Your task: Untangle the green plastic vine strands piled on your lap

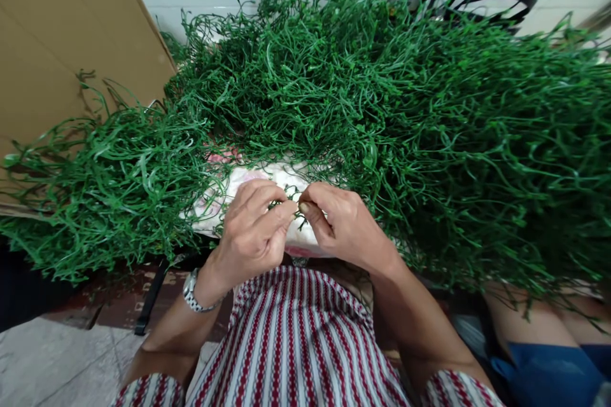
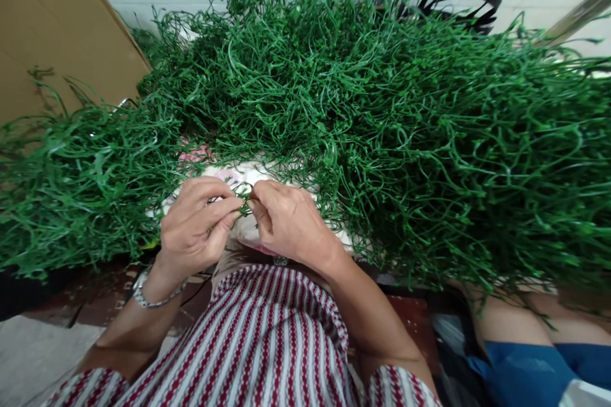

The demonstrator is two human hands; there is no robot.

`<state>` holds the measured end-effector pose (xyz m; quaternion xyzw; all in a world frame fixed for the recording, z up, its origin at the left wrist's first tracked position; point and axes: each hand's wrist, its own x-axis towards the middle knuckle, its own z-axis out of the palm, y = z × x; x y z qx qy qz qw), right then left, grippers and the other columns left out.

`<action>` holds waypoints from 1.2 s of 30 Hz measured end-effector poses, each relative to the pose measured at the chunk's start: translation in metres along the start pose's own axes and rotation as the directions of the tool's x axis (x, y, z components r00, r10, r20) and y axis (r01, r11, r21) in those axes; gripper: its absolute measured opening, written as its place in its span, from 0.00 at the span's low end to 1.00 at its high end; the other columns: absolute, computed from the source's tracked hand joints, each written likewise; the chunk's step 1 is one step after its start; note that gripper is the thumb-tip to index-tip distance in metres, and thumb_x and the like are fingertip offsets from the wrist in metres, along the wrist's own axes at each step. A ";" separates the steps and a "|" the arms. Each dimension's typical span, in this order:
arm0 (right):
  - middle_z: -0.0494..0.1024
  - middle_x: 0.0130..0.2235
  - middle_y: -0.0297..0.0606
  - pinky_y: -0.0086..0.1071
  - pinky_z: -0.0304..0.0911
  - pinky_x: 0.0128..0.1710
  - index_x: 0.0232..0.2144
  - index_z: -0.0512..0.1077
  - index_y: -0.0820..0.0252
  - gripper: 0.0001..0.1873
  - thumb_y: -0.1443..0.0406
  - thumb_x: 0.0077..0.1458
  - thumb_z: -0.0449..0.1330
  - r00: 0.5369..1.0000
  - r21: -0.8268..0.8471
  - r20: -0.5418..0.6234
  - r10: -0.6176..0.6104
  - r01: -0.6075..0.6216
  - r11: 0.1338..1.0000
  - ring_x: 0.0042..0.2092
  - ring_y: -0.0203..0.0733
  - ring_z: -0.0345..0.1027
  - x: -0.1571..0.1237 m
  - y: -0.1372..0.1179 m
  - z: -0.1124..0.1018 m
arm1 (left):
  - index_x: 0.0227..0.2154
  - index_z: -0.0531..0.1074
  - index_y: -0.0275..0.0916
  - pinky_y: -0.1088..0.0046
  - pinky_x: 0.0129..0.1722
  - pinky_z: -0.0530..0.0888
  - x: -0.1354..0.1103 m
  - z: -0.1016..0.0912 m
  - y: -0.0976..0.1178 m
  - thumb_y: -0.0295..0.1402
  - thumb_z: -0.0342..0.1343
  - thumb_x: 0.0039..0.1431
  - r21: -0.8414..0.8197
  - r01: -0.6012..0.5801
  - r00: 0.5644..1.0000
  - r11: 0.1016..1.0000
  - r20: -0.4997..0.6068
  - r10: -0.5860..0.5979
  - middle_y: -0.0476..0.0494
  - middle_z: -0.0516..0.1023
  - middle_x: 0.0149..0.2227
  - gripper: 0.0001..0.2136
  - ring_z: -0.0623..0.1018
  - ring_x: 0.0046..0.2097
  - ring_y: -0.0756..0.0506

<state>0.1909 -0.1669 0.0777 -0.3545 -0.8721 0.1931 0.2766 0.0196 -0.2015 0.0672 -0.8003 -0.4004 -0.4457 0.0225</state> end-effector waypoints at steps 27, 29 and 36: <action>0.72 0.31 0.40 0.36 0.60 0.37 0.33 0.70 0.63 0.06 0.66 0.56 0.56 0.970 0.103 -0.239 -0.030 0.056 0.993 0.35 0.39 0.64 -0.009 -0.004 0.022 | 0.29 0.70 0.38 0.77 0.27 0.65 -0.013 0.021 -0.006 0.30 0.52 0.56 -0.488 0.448 0.861 0.749 0.010 -0.508 0.50 0.70 0.26 0.03 0.68 0.28 0.52; 0.72 0.31 0.39 0.36 0.59 0.36 0.33 0.70 0.63 0.05 0.66 0.56 0.55 0.966 0.080 -0.252 -0.052 0.074 0.994 0.34 0.39 0.64 -0.010 -0.001 0.023 | 0.30 0.70 0.38 0.77 0.26 0.65 -0.013 0.019 -0.006 0.30 0.51 0.56 -0.511 0.470 0.857 0.720 0.070 -0.510 0.51 0.70 0.25 0.03 0.68 0.26 0.53; 0.72 0.28 0.40 0.35 0.58 0.35 0.30 0.70 0.65 0.04 0.69 0.54 0.56 0.961 0.007 -0.249 -0.122 0.127 0.992 0.33 0.39 0.63 -0.012 0.006 0.021 | 0.29 0.72 0.37 0.76 0.31 0.67 -0.009 0.014 -0.008 0.30 0.56 0.52 -0.532 0.531 0.843 0.660 0.256 -0.473 0.49 0.74 0.27 0.03 0.71 0.30 0.51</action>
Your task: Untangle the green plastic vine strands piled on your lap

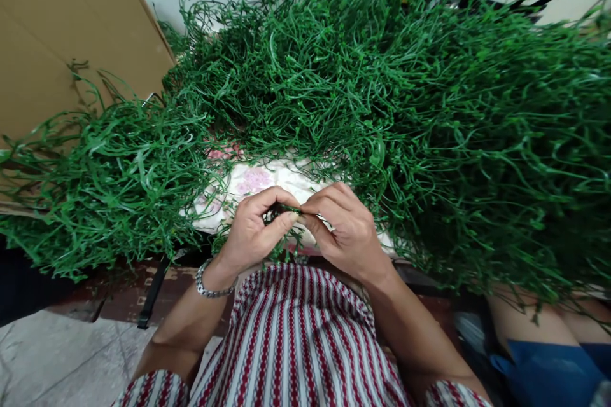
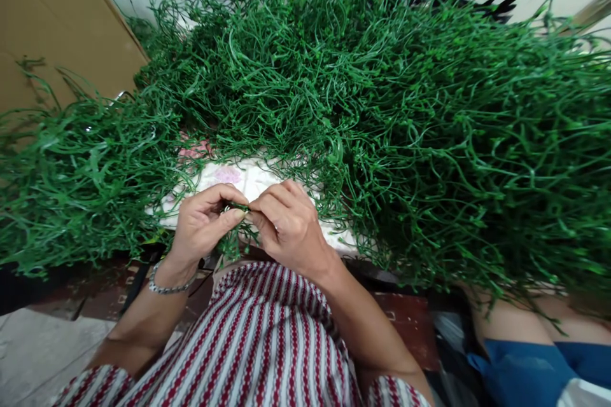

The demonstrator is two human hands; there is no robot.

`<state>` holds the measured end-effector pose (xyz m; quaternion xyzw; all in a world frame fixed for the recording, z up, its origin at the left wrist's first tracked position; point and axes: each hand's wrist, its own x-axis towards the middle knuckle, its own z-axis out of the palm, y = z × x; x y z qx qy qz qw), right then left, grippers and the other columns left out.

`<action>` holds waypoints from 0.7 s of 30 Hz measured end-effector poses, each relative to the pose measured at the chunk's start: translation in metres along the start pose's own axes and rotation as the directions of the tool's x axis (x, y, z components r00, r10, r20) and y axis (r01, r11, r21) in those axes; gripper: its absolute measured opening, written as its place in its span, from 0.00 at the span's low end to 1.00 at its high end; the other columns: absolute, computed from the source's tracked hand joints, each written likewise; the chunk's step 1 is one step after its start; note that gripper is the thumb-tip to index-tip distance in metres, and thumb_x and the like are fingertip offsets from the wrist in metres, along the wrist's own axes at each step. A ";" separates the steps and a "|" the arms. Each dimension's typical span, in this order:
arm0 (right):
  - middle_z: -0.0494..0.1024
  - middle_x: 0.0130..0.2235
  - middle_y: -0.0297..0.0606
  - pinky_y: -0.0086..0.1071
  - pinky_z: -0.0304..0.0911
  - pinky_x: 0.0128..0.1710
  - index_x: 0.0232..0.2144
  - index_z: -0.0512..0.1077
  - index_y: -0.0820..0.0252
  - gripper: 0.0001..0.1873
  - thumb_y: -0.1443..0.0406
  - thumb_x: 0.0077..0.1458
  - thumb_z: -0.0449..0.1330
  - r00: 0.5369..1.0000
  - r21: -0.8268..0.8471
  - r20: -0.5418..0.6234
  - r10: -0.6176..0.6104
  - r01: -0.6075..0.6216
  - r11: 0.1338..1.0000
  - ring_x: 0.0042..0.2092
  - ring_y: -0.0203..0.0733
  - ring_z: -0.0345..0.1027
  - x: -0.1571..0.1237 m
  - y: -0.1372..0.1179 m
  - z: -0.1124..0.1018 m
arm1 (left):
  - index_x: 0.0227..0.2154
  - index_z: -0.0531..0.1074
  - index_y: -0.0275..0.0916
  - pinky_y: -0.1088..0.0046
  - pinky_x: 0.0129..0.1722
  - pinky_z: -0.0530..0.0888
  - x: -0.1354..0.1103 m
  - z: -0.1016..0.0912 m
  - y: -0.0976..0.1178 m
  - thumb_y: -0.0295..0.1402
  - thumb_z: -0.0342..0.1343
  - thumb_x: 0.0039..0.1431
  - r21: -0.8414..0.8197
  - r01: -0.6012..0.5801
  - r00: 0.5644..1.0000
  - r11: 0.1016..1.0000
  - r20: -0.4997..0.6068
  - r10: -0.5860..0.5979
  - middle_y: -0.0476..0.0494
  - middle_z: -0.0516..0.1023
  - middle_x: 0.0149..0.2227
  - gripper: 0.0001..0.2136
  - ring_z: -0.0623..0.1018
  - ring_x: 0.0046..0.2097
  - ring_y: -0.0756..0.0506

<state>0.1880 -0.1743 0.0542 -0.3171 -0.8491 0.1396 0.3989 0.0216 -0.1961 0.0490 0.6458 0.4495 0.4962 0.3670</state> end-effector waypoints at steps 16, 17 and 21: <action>0.68 0.28 0.34 0.30 0.57 0.33 0.30 0.69 0.63 0.04 0.66 0.55 0.57 0.962 0.436 0.169 0.216 -0.269 0.859 0.31 0.34 0.61 0.001 0.009 -0.006 | 0.25 0.69 0.36 0.74 0.29 0.64 0.002 -0.002 -0.007 0.25 0.54 0.53 -0.004 -0.094 0.991 0.996 0.098 0.094 0.50 0.68 0.23 0.03 0.68 0.28 0.52; 0.68 0.28 0.34 0.29 0.57 0.33 0.31 0.70 0.63 0.05 0.66 0.56 0.57 0.959 0.454 0.166 0.228 -0.280 0.846 0.31 0.34 0.61 0.000 0.009 -0.005 | 0.25 0.70 0.36 0.74 0.29 0.64 0.002 -0.001 -0.008 0.26 0.54 0.54 -0.015 -0.108 0.989 0.994 0.096 0.109 0.49 0.69 0.23 0.03 0.68 0.28 0.52; 0.69 0.33 0.36 0.30 0.59 0.37 0.37 0.69 0.62 0.08 0.63 0.56 0.56 0.960 0.504 0.140 0.242 -0.279 0.818 0.36 0.35 0.63 -0.006 0.008 0.002 | 0.26 0.70 0.36 0.75 0.28 0.65 0.000 0.002 -0.011 0.26 0.54 0.54 0.011 -0.150 0.989 0.989 -0.012 0.150 0.49 0.69 0.24 0.03 0.68 0.28 0.52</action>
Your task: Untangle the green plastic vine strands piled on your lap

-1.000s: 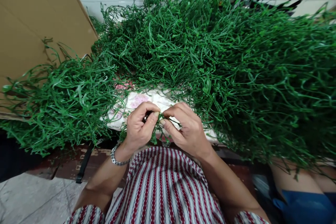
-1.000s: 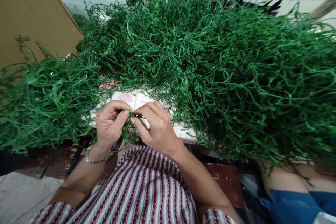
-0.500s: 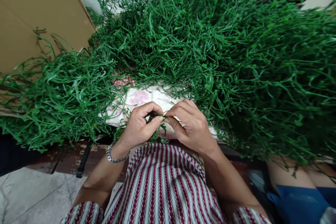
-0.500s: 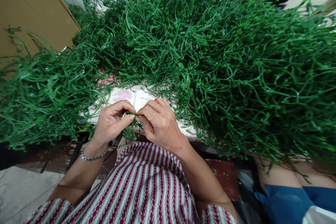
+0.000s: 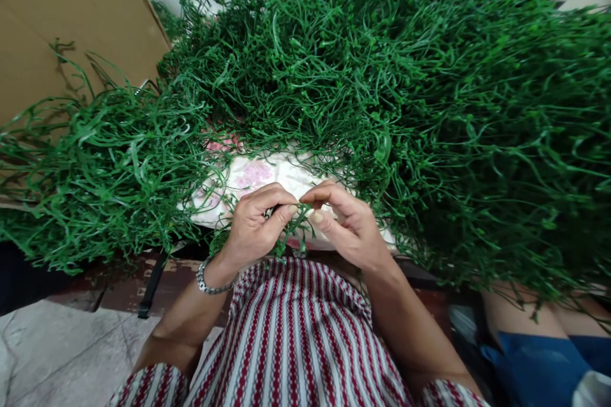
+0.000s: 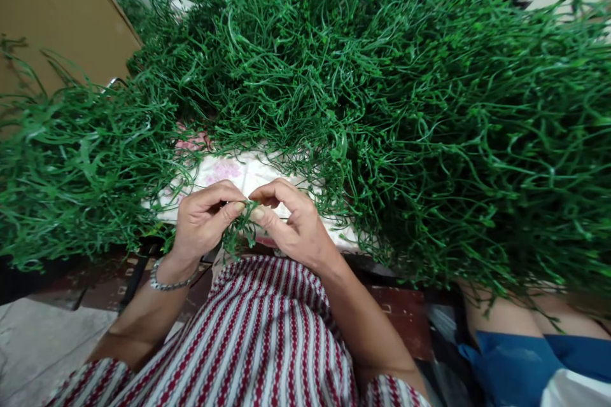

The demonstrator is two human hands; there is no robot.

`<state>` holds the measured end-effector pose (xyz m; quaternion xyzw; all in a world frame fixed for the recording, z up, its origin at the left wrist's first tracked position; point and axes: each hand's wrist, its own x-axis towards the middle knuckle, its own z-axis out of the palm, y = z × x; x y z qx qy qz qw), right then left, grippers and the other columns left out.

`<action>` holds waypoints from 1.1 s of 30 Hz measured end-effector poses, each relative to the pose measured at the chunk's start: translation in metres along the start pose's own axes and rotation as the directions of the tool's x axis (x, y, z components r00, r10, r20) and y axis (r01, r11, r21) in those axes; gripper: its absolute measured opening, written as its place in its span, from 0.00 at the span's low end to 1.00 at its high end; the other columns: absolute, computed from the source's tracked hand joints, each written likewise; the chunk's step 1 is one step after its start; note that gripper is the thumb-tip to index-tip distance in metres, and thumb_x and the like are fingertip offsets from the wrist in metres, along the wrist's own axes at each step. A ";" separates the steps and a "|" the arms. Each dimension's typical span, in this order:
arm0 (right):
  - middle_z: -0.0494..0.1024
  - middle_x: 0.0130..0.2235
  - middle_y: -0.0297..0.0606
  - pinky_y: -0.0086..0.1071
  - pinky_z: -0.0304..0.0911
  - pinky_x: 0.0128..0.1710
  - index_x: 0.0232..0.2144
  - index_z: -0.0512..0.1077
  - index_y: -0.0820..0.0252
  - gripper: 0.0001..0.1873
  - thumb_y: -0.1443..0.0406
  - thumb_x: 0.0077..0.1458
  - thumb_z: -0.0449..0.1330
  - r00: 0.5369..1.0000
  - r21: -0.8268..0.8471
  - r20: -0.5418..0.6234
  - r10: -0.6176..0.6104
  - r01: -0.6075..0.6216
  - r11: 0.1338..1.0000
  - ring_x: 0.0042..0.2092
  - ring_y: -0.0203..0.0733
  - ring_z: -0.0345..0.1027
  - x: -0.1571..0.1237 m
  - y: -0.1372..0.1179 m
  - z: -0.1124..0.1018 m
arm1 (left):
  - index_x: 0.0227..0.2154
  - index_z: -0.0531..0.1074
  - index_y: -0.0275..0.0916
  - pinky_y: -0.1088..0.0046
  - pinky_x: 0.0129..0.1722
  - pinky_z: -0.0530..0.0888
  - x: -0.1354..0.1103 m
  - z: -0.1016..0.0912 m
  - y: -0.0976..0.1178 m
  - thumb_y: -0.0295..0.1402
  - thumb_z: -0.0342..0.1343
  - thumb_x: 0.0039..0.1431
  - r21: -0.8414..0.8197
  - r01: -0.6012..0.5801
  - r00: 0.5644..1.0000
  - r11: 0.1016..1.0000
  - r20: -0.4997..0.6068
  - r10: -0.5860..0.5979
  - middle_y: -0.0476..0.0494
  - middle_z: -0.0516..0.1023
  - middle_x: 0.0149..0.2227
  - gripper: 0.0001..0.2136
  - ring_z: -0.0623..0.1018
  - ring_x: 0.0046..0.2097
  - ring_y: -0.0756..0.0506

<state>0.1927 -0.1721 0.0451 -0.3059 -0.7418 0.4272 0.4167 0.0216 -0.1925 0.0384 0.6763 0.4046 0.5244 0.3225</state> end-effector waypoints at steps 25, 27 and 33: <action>0.70 0.33 0.37 0.32 0.61 0.38 0.32 0.65 0.61 0.03 0.72 0.54 0.53 0.996 -0.207 0.031 -0.083 0.087 0.974 0.37 0.37 0.64 -0.009 -0.001 0.000 | 0.25 0.68 0.37 0.73 0.30 0.64 -0.006 0.000 0.005 0.23 0.49 0.55 0.428 -0.205 0.974 0.880 0.178 0.140 0.48 0.68 0.24 0.07 0.67 0.29 0.51; 0.71 0.32 0.36 0.31 0.61 0.38 0.31 0.65 0.61 0.04 0.73 0.53 0.53 0.998 -0.200 0.034 -0.062 0.067 0.978 0.36 0.36 0.65 -0.009 -0.003 -0.001 | 0.25 0.68 0.37 0.73 0.30 0.63 -0.005 -0.001 0.006 0.23 0.49 0.56 0.415 -0.209 0.968 0.885 0.215 0.128 0.49 0.66 0.23 0.07 0.66 0.29 0.51; 0.66 0.27 0.30 0.25 0.57 0.29 0.29 0.65 0.61 0.02 0.71 0.51 0.54 0.990 -0.006 0.045 0.135 -0.135 0.991 0.28 0.30 0.60 -0.011 -0.005 -0.003 | 0.23 0.68 0.37 0.73 0.28 0.62 0.000 -0.001 0.008 0.24 0.50 0.56 0.360 -0.215 0.962 0.908 0.240 0.133 0.49 0.65 0.22 0.07 0.65 0.27 0.51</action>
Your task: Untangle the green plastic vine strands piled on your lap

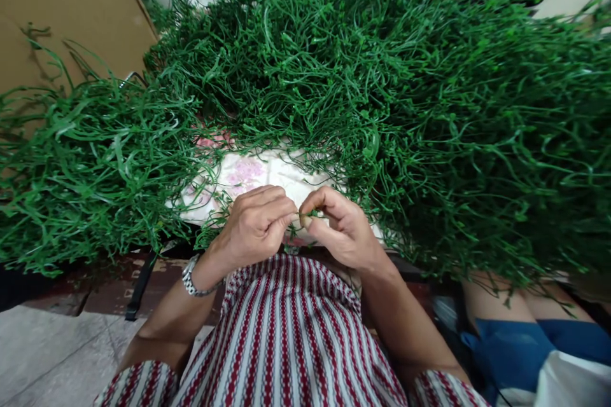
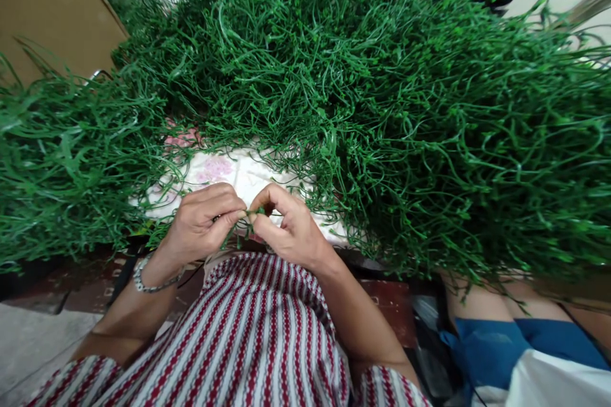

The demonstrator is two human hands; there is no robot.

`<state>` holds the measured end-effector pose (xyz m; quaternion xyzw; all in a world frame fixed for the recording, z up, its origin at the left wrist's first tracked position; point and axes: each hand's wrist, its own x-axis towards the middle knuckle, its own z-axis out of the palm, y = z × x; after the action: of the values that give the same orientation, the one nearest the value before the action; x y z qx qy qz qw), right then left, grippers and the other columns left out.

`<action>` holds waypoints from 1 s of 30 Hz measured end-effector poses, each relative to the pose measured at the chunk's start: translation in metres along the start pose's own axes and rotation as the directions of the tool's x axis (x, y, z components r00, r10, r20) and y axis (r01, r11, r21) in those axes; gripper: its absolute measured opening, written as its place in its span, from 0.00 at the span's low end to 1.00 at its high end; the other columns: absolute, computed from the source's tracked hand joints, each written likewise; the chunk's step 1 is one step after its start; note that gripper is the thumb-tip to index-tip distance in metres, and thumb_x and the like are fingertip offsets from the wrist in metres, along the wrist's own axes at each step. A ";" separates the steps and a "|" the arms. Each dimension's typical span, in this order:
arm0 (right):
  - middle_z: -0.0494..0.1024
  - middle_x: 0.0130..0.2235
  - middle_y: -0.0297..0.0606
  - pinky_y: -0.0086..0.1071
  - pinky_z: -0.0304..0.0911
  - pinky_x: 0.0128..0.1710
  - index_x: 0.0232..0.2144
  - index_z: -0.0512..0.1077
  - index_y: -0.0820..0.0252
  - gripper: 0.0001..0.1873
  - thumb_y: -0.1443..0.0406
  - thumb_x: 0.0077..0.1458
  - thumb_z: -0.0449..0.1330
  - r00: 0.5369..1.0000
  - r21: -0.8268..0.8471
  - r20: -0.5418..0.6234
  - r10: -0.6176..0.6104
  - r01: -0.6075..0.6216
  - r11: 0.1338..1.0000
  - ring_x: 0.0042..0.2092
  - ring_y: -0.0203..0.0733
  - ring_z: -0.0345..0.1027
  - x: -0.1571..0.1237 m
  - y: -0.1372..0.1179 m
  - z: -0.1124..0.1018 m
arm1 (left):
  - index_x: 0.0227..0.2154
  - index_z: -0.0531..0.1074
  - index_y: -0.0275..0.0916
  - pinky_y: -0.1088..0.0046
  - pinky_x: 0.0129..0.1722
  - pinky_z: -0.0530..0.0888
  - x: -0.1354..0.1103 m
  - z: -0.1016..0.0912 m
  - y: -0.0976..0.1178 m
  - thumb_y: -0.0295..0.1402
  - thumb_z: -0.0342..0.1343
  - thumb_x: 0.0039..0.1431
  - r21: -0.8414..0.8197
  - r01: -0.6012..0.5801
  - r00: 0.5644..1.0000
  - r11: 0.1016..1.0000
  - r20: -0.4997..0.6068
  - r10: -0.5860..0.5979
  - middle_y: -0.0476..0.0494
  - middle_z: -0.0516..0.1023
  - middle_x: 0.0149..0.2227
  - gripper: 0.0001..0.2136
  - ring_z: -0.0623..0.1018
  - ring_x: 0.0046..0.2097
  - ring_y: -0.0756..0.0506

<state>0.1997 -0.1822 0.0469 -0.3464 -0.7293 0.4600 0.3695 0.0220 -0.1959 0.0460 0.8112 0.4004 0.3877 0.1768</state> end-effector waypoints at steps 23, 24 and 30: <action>0.69 0.33 0.43 0.33 0.60 0.35 0.40 0.63 0.64 0.13 0.75 0.53 0.46 0.986 -0.631 0.123 -0.116 0.168 0.757 0.36 0.42 0.62 -0.007 0.000 0.007 | 0.20 0.69 0.35 0.77 0.26 0.64 -0.002 0.010 -0.004 0.24 0.49 0.54 -0.067 0.142 0.987 0.988 0.081 -0.137 0.49 0.70 0.20 0.09 0.69 0.24 0.52; 0.69 0.32 0.42 0.32 0.59 0.34 0.37 0.64 0.63 0.11 0.75 0.53 0.46 0.985 -0.642 0.142 -0.094 0.164 0.749 0.35 0.41 0.62 -0.007 -0.001 0.006 | 0.21 0.70 0.35 0.77 0.26 0.65 -0.003 0.009 -0.007 0.24 0.50 0.54 -0.087 0.125 0.989 0.988 0.089 -0.118 0.49 0.71 0.21 0.09 0.70 0.24 0.52; 0.62 0.22 0.31 0.27 0.50 0.25 0.24 0.61 0.60 0.11 0.69 0.58 0.46 0.954 -0.318 0.292 -0.067 0.163 0.934 0.24 0.32 0.55 -0.004 -0.004 -0.004 | 0.24 0.74 0.37 0.77 0.25 0.67 0.000 -0.006 -0.009 0.25 0.51 0.55 -0.336 0.069 0.975 0.939 0.223 0.008 0.47 0.74 0.20 0.09 0.71 0.23 0.52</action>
<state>0.2043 -0.1852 0.0505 -0.2935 -0.8609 0.3491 0.2256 0.0130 -0.1903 0.0443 0.7999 0.3175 0.3559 0.3643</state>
